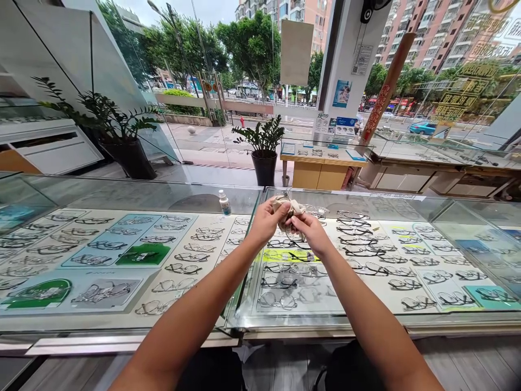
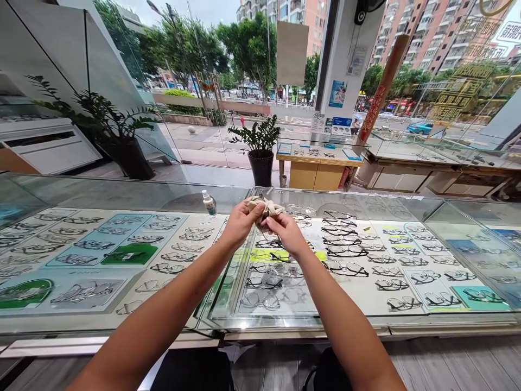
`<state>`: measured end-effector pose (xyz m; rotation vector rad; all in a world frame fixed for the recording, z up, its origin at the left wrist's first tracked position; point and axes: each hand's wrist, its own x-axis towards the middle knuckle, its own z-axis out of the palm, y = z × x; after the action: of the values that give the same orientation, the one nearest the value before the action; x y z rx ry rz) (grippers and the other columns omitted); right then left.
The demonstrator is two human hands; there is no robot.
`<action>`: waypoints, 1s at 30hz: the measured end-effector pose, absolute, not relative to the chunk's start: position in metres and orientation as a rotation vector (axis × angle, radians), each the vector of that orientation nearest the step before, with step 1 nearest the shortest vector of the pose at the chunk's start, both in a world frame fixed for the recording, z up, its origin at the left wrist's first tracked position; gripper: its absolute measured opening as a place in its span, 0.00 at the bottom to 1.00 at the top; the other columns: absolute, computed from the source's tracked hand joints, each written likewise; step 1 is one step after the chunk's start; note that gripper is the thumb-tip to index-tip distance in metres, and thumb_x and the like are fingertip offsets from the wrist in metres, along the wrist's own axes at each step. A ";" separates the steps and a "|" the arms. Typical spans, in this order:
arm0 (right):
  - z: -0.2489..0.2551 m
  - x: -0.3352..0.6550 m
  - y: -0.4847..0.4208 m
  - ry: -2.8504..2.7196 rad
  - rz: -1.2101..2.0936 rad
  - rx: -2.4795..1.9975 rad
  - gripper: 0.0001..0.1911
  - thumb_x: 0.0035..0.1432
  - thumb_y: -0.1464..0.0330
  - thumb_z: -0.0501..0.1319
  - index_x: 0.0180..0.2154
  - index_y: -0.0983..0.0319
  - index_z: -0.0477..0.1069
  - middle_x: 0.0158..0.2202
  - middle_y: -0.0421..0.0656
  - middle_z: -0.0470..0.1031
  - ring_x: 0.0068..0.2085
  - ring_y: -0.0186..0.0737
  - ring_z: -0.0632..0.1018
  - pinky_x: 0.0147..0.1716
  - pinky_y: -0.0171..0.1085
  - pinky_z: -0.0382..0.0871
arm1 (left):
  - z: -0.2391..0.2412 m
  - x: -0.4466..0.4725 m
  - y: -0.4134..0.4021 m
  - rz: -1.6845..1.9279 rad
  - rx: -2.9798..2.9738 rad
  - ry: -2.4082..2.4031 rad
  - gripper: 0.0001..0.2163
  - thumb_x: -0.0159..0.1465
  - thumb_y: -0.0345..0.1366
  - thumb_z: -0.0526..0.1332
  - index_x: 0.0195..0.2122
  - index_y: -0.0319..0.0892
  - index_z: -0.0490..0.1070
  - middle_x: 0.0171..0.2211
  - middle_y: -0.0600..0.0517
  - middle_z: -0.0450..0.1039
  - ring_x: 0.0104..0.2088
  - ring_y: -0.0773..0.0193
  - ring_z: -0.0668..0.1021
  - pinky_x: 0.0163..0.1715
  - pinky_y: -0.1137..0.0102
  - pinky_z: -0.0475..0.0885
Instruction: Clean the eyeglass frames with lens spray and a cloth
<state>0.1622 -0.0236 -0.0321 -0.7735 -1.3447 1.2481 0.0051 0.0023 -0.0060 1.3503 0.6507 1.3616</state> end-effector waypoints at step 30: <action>-0.018 0.165 -0.024 -0.909 1.340 -0.627 0.20 0.51 0.50 0.77 0.35 0.57 0.81 0.38 0.42 0.81 0.34 0.37 0.77 0.34 0.35 0.74 | -0.021 0.013 -0.002 1.014 1.440 0.559 0.24 0.63 0.56 0.71 0.48 0.40 0.79 0.36 0.48 0.79 0.37 0.62 0.79 0.41 0.69 0.74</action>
<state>0.1650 -0.0244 -0.0183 -0.6274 -0.9086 1.3395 0.0128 -0.0019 -0.0213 1.4397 0.5589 1.0138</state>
